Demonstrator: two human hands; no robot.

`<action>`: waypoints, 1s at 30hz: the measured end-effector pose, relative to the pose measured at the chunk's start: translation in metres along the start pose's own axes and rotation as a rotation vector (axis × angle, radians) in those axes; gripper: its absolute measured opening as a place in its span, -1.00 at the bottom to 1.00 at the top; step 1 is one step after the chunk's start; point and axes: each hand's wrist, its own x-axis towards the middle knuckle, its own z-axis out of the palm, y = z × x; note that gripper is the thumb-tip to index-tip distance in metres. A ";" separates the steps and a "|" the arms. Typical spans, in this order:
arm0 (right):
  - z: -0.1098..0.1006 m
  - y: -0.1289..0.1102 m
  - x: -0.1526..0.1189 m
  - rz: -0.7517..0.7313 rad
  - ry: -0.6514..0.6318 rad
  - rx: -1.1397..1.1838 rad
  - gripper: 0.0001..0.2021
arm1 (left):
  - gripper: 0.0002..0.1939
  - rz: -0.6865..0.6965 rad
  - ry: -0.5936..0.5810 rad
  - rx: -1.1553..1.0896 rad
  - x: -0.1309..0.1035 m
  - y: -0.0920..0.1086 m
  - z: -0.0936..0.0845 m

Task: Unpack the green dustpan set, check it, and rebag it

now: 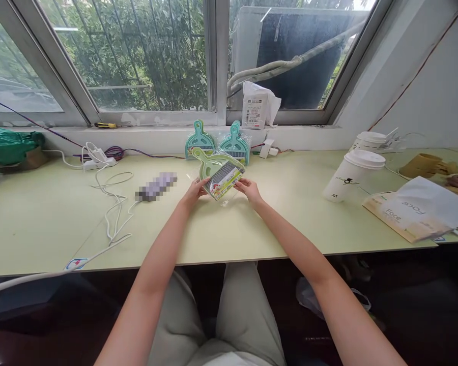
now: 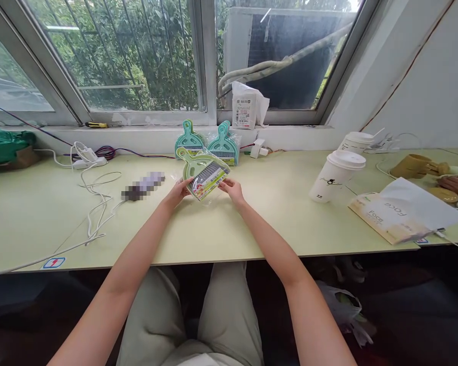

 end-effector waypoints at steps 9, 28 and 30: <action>0.001 -0.010 -0.003 -0.004 0.077 0.022 -0.58 | -0.46 -0.033 -0.145 0.093 -0.003 0.002 0.007; -0.027 -0.018 0.011 0.085 0.214 0.192 -0.83 | -0.39 0.459 1.339 0.718 -0.031 0.049 -0.066; -0.023 -0.015 0.008 0.081 0.199 0.198 -0.83 | -0.30 0.556 1.157 0.807 -0.037 0.052 -0.048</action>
